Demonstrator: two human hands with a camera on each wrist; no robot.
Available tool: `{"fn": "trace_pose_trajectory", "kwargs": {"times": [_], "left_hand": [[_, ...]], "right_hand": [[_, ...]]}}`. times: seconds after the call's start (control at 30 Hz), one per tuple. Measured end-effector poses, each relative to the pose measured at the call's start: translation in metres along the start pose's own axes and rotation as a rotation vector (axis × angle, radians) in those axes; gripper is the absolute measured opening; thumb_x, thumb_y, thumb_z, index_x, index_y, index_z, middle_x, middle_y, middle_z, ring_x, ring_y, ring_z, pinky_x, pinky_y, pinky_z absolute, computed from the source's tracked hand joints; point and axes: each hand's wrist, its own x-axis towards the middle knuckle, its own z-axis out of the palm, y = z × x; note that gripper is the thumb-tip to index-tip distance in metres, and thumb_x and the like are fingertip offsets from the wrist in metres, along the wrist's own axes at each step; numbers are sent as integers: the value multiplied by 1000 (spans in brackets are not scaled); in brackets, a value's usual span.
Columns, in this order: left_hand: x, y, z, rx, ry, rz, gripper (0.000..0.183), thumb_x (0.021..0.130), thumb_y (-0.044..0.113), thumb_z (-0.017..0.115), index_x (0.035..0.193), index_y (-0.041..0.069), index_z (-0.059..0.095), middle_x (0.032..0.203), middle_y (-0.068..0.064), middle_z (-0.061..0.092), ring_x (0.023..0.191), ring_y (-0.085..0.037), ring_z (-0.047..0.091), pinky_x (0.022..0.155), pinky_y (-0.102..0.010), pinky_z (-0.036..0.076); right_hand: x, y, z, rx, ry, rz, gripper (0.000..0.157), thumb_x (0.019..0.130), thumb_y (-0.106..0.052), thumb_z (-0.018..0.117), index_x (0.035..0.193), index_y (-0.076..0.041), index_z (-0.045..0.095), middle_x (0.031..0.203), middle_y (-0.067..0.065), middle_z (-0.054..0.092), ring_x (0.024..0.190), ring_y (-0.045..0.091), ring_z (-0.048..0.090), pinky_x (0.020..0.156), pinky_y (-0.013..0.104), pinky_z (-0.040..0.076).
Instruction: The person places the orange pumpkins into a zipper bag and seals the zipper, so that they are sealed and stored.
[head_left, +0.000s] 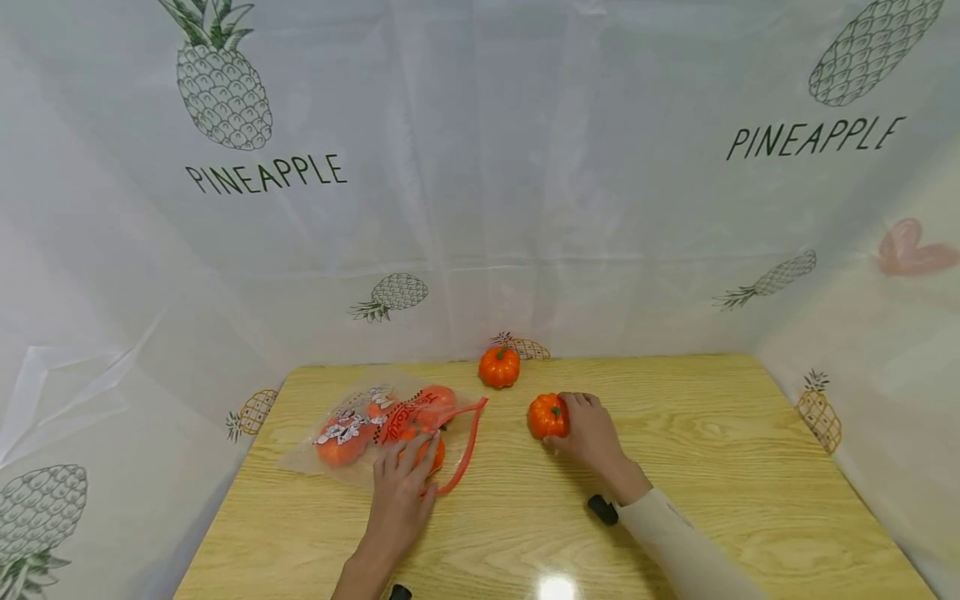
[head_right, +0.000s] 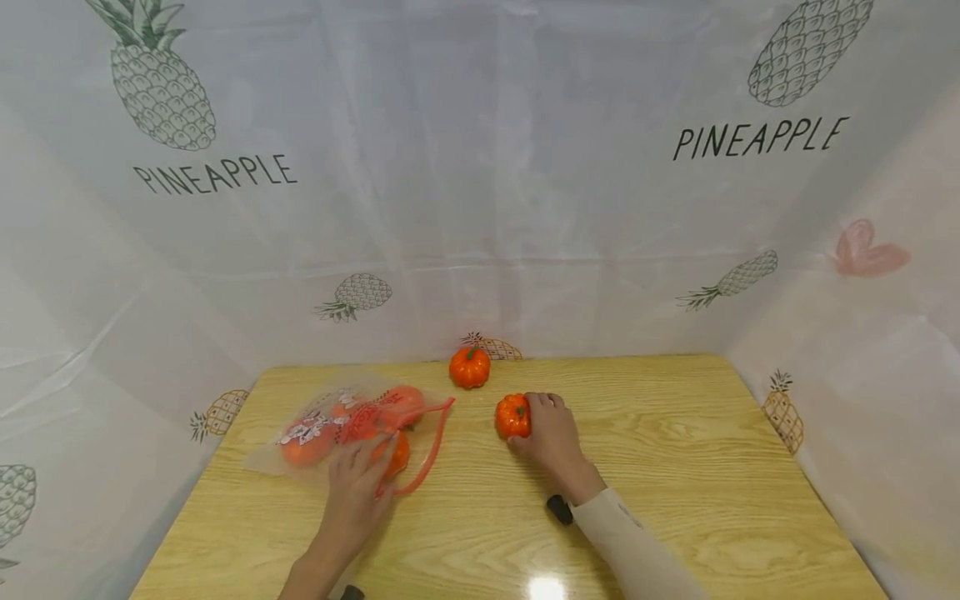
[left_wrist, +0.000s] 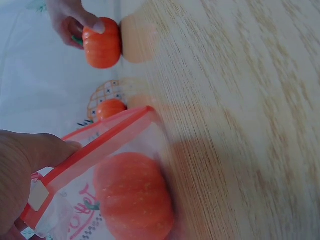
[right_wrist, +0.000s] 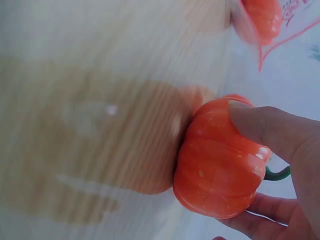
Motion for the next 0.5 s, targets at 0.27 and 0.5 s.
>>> {"fn": "trace_pose_trajectory", "kwargs": {"times": [0.27, 0.5], "left_hand": [[1, 2, -1, -1, -9, -14, 83, 61, 0, 100, 138, 1, 69, 135, -12, 64, 120, -36, 53, 92, -53, 40], [1, 2, -1, 7, -18, -22, 80, 63, 1, 99, 137, 1, 70, 137, -13, 64, 121, -37, 53, 94, -53, 40]], "right_hand": [[-17, -31, 7, 106, 9, -62, 73, 77, -27, 97, 135, 2, 62, 129, 18, 68, 128, 46, 55, 104, 62, 49], [-21, -65, 13, 188, 10, -127, 77, 77, -27, 96, 139, 0, 60, 135, 15, 66, 129, 42, 56, 105, 58, 50]]}}
